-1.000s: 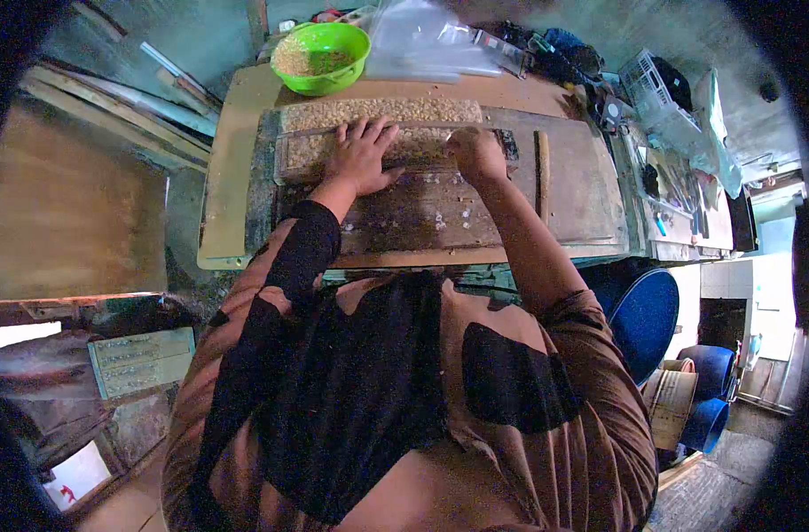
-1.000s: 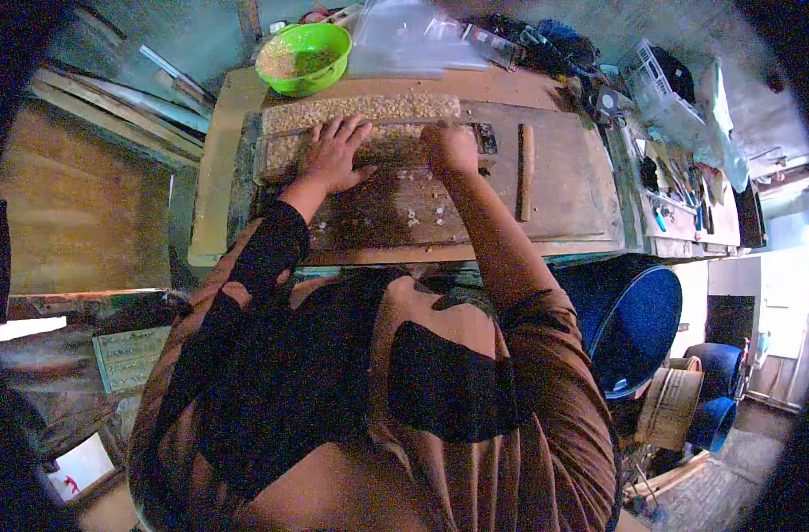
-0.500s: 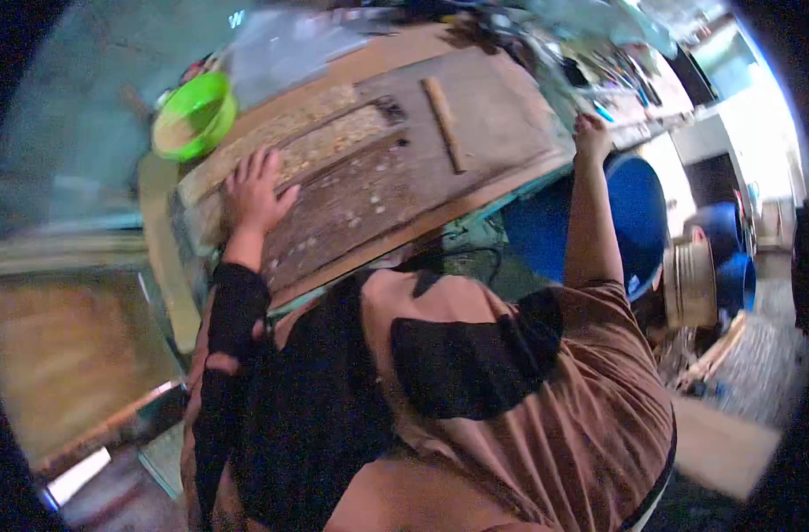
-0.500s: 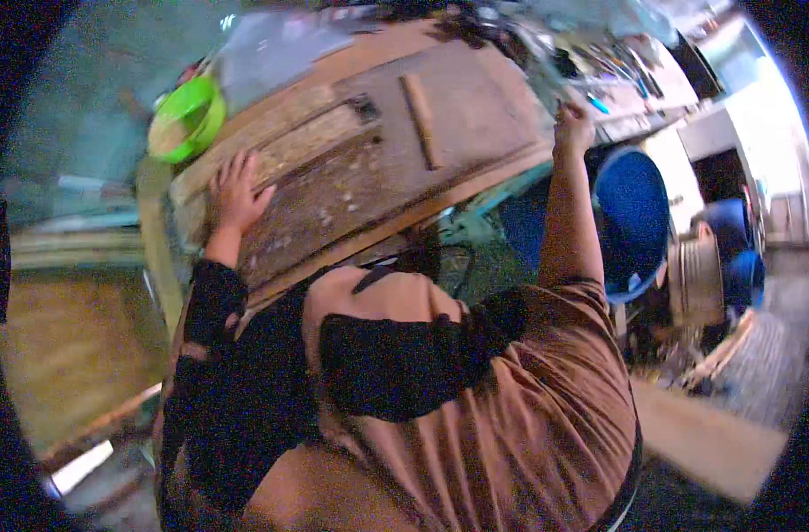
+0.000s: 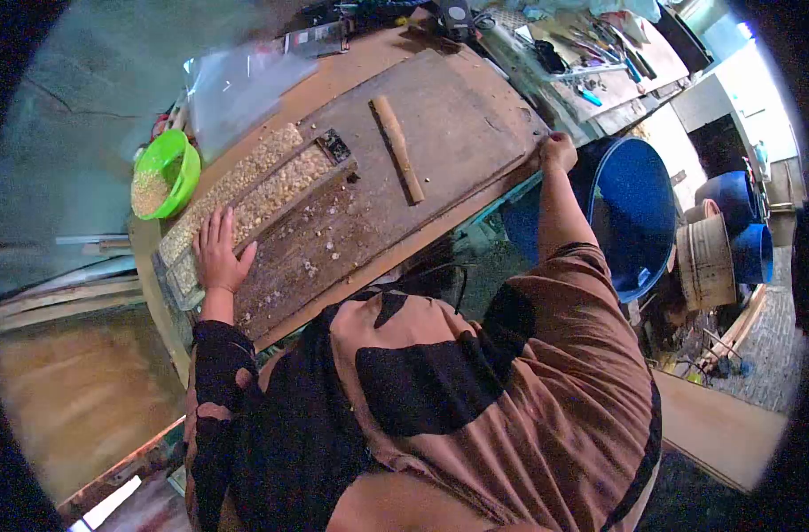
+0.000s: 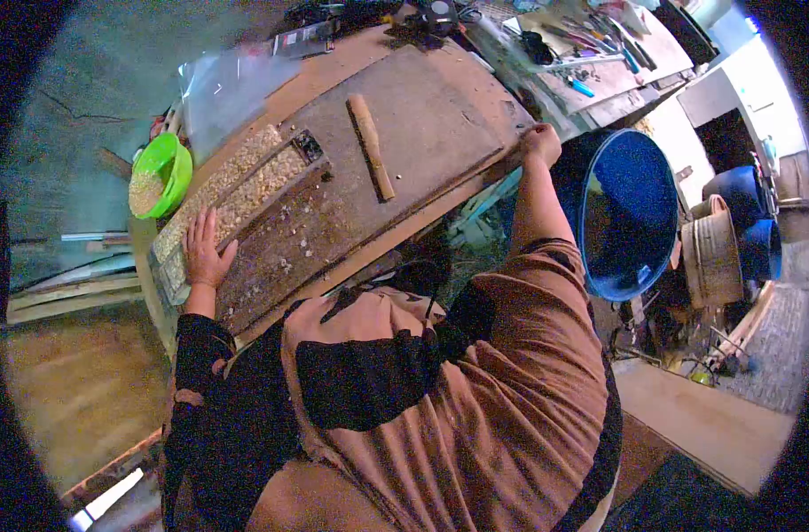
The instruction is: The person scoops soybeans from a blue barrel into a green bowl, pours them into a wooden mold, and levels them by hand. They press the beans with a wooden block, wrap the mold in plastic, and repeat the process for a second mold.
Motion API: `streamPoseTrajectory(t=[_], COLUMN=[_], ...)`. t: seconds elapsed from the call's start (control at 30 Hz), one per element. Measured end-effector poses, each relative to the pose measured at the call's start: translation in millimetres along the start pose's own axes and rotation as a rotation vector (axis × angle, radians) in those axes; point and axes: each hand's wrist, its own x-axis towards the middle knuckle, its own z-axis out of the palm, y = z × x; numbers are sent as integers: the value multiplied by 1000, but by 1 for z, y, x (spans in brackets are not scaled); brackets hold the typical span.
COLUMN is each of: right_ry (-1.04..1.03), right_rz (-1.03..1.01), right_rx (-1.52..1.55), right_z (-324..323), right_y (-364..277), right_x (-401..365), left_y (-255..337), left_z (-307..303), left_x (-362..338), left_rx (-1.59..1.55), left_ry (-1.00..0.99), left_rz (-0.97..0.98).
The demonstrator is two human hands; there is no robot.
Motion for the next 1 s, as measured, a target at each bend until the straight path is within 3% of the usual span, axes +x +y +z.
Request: streamPoseTrajectory(t=[0.3,0.37,0.5,0.63,0.7,0.77,0.8,0.83,0.87,0.9,0.93,0.97,1.0], right_ry=[-25,98,80,387,269,3,-66,-321,-725,-875,-1031,-1080,-1016], right_rz=[-143,-171,-144,-180,-169,-227,-371,-437,-335,-434,-395,-397,-546], right_rx=[-127,-27,78,167,479,944,760,712,936,763,736,491,407], right_z=[4,11,-1,-32,-39,-23,-25,-17,-27,-18,-22,-11,51], right_y=[5,11,12,-16,-46,-85,-112,-134,-166,-184,-203,-215,-208], right_x=[-3,-3,-9,-21,-29,-47,-67,-87,-129,-153,-184,-201,-193], left_y=[5,4,3,-4,-5,-10,-15,-26,-40,-54,-69,-86,-106], left_z=[-8,-8,-7,-1,-7,-9,-6,-2,5,18,30,43,55], left_x=[3,2,2,-1,-1,-6,-9,-11,-17,-25,-36,-47,-59], left_rx=[-3,-26,-28,-47,-20,17,-37,-88,-69,-80,-86,-64,-249], left_ry=[-30,-9,-3,-10,4,22,96,177,185,358,531,530,609], left_rz=[-26,-17,-17,-14,-1,-36,-56,-72,-106,-300,-492,-521,-772])
